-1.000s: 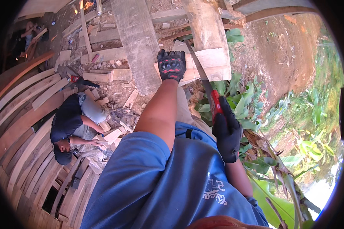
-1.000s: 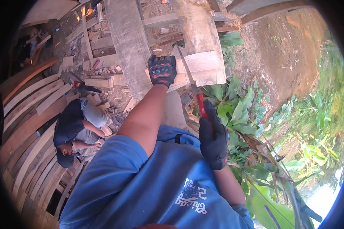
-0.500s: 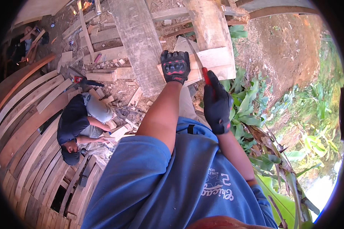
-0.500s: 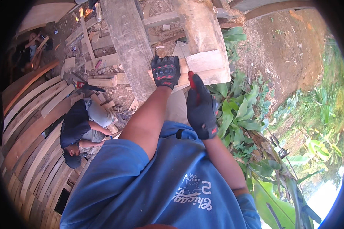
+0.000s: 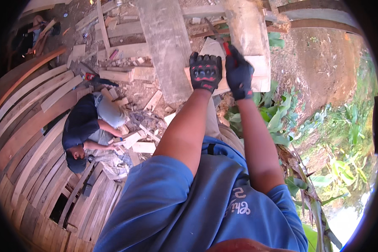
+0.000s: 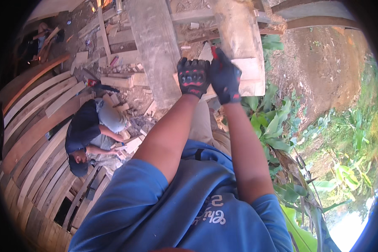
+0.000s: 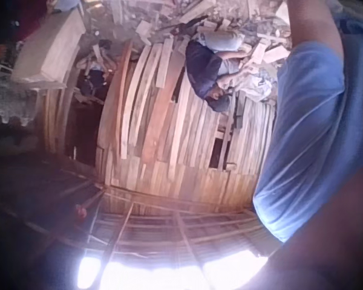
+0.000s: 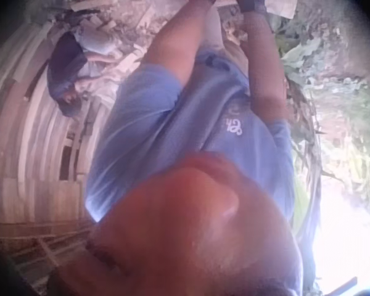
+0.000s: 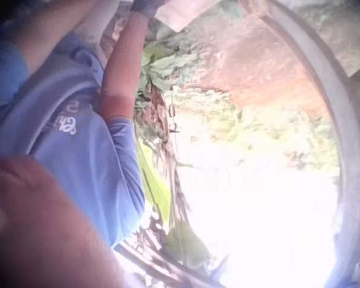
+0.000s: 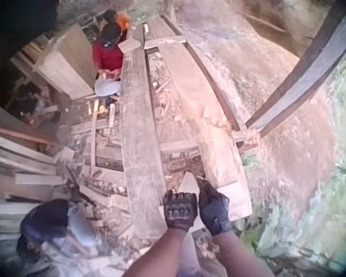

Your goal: The person uses a handsaw to cut through a piece of plywood while other people assist by holding wood pieces nearby.

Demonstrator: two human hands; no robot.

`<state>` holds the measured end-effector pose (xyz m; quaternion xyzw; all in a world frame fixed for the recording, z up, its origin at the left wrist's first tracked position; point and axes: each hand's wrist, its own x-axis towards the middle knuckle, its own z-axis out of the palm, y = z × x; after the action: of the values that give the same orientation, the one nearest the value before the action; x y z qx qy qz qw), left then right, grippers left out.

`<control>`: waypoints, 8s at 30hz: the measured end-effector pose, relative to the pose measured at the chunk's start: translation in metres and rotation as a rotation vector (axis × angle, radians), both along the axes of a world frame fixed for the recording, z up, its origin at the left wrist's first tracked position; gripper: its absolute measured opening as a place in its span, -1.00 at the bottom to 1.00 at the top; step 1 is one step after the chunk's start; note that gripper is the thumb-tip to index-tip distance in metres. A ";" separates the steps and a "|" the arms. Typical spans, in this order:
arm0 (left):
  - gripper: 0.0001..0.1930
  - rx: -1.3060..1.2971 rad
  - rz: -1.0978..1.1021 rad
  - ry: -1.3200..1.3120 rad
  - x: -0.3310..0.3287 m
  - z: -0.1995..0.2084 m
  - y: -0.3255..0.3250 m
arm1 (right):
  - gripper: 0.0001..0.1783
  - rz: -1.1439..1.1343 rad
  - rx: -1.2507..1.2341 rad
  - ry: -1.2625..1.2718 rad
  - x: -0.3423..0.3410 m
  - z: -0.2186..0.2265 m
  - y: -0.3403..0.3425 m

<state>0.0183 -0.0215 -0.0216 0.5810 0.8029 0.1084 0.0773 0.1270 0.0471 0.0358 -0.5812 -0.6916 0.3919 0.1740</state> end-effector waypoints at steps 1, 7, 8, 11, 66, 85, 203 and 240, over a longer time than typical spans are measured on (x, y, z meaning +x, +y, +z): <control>-0.71 -0.024 0.004 -0.041 0.000 0.006 0.002 | -0.50 0.045 -0.059 -0.037 -0.002 0.007 0.010; -0.66 0.042 0.048 -0.015 0.002 0.003 0.004 | -0.58 0.647 0.184 -0.428 -0.009 -0.045 0.077; -0.66 0.036 0.049 0.004 0.002 0.003 0.004 | -0.64 0.832 0.244 -0.464 -0.018 -0.041 0.094; -0.66 0.032 0.053 0.010 0.001 0.003 0.002 | -0.73 -0.020 -0.865 0.095 -0.050 -0.003 0.106; -0.57 -0.087 0.040 0.001 0.000 0.004 0.012 | -0.45 0.006 -0.094 0.016 0.083 0.153 -0.097; -0.73 0.003 0.023 0.027 0.000 -0.005 0.001 | -0.54 0.033 -0.047 -0.193 -0.027 0.009 0.037; -0.15 -0.322 -0.042 -0.555 -0.179 0.193 -0.151 | -0.26 -0.706 -0.255 0.480 0.129 0.273 -0.236; -0.13 -0.622 0.074 -0.839 -0.219 0.113 -0.199 | -0.39 -0.778 -0.262 0.470 0.156 0.248 -0.262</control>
<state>-0.2005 -0.2208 0.0917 0.4084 0.7173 0.0908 0.5572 0.2832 -0.2151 0.2834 -0.7098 -0.3089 0.5026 0.3848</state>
